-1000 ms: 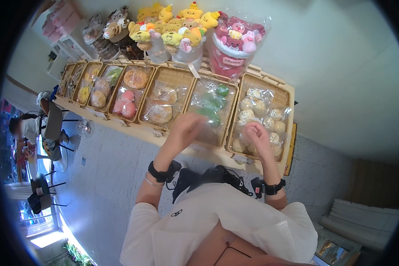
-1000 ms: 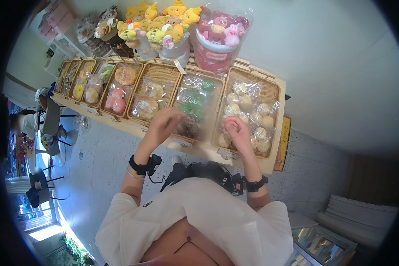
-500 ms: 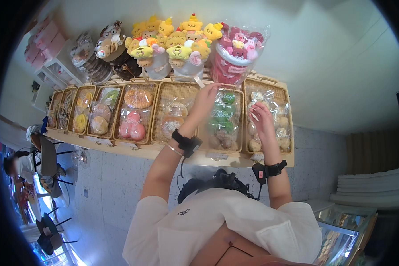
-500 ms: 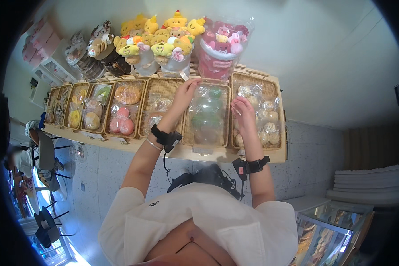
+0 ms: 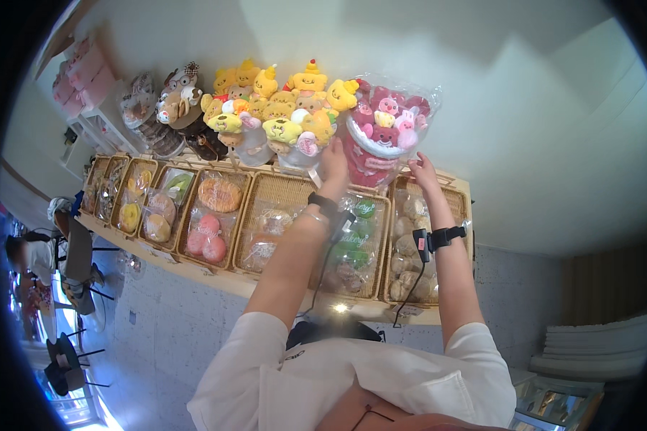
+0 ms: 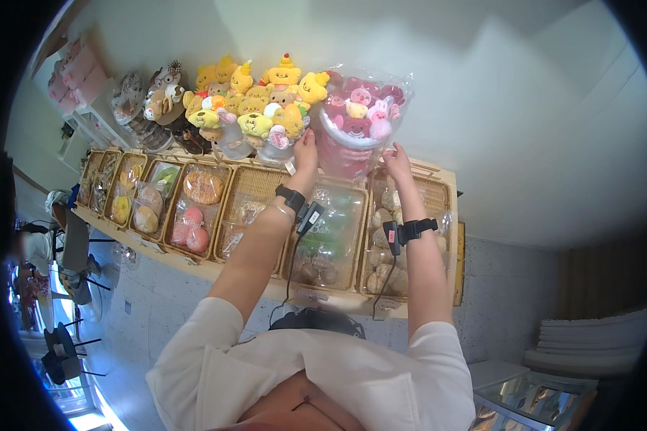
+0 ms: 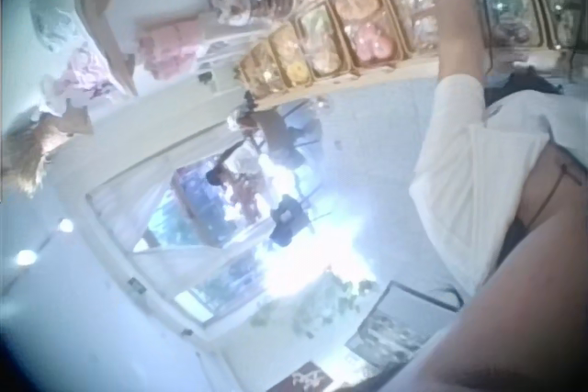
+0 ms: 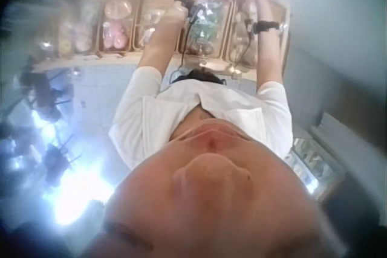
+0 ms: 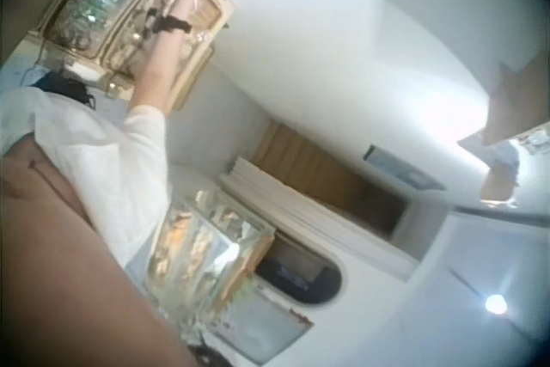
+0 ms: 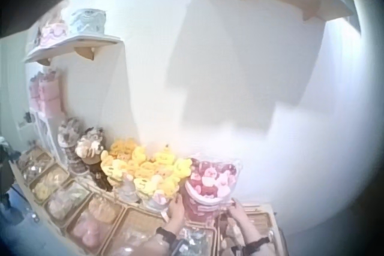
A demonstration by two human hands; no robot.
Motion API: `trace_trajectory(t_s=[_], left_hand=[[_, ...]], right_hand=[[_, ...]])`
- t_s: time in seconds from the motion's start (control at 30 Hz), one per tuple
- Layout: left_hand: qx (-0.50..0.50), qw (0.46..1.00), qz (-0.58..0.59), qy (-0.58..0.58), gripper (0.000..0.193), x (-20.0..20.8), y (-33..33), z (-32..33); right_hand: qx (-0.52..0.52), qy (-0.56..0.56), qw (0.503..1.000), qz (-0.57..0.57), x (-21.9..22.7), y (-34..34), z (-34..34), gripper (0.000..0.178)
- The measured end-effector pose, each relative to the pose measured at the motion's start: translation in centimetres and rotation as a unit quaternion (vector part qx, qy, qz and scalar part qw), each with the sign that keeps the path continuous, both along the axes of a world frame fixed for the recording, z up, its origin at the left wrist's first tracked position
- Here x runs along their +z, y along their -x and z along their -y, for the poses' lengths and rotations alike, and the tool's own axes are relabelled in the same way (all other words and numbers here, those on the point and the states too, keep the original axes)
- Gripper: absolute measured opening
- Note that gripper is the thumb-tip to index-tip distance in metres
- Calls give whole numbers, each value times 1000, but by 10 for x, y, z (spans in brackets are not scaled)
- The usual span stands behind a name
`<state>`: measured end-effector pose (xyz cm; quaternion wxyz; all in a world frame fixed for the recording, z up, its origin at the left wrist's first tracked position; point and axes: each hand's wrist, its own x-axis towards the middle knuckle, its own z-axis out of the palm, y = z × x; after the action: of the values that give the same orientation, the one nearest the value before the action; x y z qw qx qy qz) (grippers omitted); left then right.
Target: The person wipes a display shelf with a blue cloth, then picks up and places various packaged squishy toys and plushies into wicker baskets and on shelves. The person handles items one at a time, adjusting their positions to organize the display.
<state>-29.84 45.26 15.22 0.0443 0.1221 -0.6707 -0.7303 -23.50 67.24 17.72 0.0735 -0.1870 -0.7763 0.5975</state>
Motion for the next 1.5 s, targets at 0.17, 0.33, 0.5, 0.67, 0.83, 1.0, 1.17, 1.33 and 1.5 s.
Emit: trace_trajectory(t_s=[0.17,0.33,0.5,0.67,0.83,1.0,1.17,1.33,1.5], left_hand=[[-22,998,-54,-34,28,-13,27,-15],[-26,989,-133,59,7,-8,23,-14],[-31,946,-265,186,11,7,1,-15],[-21,938,-275,211,10,3,-11,-13],[-37,933,-274,228,9,-3,-14,-7],[-64,927,-263,259,10,-18,-4,1],[-102,969,-193,113,29,-38,6,1],[-130,977,-167,30,63,-49,8,4],[-153,977,-82,-124,75,-41,15,3]], right_hand=[[14,-121,991,-64,-60,47,-26,25],[25,-116,992,-52,-72,55,-35,19],[13,-241,970,-13,-68,53,-26,27],[67,-225,972,2,-73,51,-20,29],[77,-255,962,60,-83,51,-19,28],[73,-259,963,28,-91,54,-19,28],[76,-219,972,-34,-94,51,-26,28],[7,-24,998,51,-81,56,-30,32],[-42,-7,990,-137,-76,57,-30,37]])
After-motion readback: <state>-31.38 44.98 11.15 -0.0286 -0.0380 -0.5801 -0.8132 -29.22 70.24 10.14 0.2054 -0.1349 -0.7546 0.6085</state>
